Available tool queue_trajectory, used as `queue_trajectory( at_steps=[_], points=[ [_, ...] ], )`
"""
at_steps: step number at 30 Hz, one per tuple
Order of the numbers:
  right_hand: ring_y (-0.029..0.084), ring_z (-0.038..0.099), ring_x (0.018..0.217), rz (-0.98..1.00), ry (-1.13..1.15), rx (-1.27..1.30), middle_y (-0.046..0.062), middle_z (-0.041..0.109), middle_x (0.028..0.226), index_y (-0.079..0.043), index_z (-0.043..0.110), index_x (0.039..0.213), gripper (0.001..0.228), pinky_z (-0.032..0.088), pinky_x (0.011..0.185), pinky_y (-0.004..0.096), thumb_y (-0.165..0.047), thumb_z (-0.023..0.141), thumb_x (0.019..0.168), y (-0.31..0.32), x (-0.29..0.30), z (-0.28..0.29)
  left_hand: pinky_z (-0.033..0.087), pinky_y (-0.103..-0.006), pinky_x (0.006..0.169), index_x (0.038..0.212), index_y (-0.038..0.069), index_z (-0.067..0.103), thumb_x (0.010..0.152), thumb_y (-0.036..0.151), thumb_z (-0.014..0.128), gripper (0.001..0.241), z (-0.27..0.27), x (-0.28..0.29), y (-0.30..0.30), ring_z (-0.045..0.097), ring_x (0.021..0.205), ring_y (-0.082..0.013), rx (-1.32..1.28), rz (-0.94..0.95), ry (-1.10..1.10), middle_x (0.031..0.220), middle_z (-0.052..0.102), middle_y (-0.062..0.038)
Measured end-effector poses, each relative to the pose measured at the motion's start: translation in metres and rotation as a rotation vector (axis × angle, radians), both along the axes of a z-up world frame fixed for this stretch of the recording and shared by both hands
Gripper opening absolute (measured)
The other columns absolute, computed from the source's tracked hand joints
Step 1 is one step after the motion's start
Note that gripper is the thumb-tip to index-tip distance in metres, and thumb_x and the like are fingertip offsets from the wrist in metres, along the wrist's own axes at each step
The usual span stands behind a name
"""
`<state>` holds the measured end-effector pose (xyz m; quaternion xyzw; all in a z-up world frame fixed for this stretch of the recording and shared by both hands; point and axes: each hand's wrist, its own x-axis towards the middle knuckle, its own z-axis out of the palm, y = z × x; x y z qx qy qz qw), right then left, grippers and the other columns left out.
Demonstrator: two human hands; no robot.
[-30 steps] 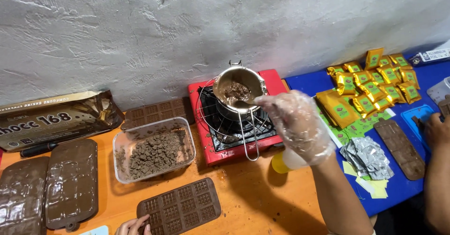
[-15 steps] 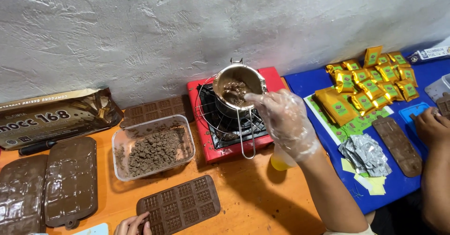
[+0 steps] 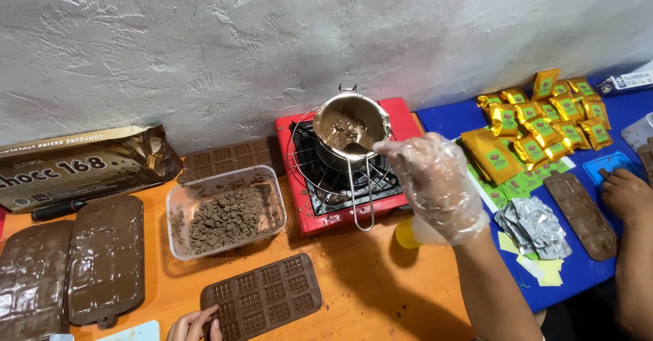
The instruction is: Leveling melted chocolate in a silicone mold using a knife and stirring chocolate in a pot.
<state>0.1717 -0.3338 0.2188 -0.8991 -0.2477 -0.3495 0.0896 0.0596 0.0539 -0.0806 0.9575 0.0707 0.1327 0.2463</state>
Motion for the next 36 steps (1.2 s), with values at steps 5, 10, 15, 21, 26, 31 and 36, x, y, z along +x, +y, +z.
queue_trajectory(
  at_steps=[5,10,15,21,26,31,36],
  points=[
    [0.009,0.035,0.051,-0.050,-0.157,-0.087,-0.005,0.047,0.059,-0.018,0.062,0.111,0.018,0.033,0.047,0.023,-0.012,0.048,0.101,-0.001,0.026,-0.012,0.053,-0.0239,0.071,0.101,0.025,0.072,0.081,0.028,0.055,0.026,0.007,-0.001,0.001,0.061,0.085,-0.0137,-0.015,-0.023,0.076,0.089,0.063,0.001],
    [0.017,0.046,0.060,-0.107,-0.055,-0.082,0.002,0.053,0.070,-0.013,0.062,0.102,0.013,0.037,0.058,0.033,-0.010,0.050,0.097,-0.002,0.004,0.005,0.054,-0.0241,0.068,0.099,0.023,0.072,0.083,0.029,0.054,0.025,0.014,0.000,-0.002,0.062,0.081,-0.0135,-0.023,-0.028,0.035,0.087,0.063,0.002],
    [0.015,0.045,0.059,0.043,0.080,0.008,0.000,0.057,0.071,-0.016,0.057,0.113,0.028,0.038,0.064,0.032,0.002,0.057,0.092,0.005,0.011,-0.005,0.052,-0.0242,0.068,0.100,0.027,0.072,0.083,0.031,0.053,0.025,0.013,-0.001,-0.002,0.061,0.082,-0.0134,0.022,-0.023,0.062,0.087,0.063,0.003],
    [0.015,0.043,0.058,-0.191,-0.087,-0.082,-0.001,0.053,0.067,-0.014,0.063,0.106,0.011,0.038,0.060,0.031,-0.015,0.057,0.097,-0.001,0.013,-0.006,0.051,-0.0246,0.070,0.099,0.026,0.072,0.082,0.028,0.054,0.025,0.012,-0.002,-0.001,0.061,0.080,-0.0135,-0.003,-0.026,0.058,0.087,0.064,0.003],
    [0.010,0.031,0.052,0.035,0.016,-0.054,-0.006,0.037,0.058,-0.017,0.059,0.110,0.019,0.032,0.053,0.024,-0.007,0.048,0.098,0.007,0.014,-0.009,0.046,-0.0257,0.067,0.096,0.025,0.073,0.080,0.027,0.056,0.024,-0.005,0.001,0.001,0.054,0.068,-0.0133,0.006,0.006,0.016,0.082,0.061,0.003],
    [0.011,0.038,0.052,-0.123,-0.117,-0.076,-0.004,0.046,0.059,-0.018,0.059,0.114,0.018,0.035,0.051,0.026,-0.011,0.050,0.100,-0.003,0.024,-0.017,0.050,-0.0243,0.070,0.100,0.026,0.072,0.081,0.028,0.055,0.025,0.002,0.000,0.003,0.060,0.080,-0.0132,0.026,-0.031,0.055,0.085,0.063,0.002],
    [0.010,0.040,0.049,0.068,-0.021,0.079,-0.001,0.054,0.060,-0.008,0.062,0.100,0.019,0.033,0.046,0.026,-0.011,0.044,0.099,0.005,0.010,-0.004,0.049,-0.0247,0.068,0.097,0.026,0.072,0.081,0.028,0.055,0.024,-0.001,0.001,0.003,0.059,0.077,-0.0136,0.009,-0.030,0.022,0.084,0.062,0.003]
  ],
)
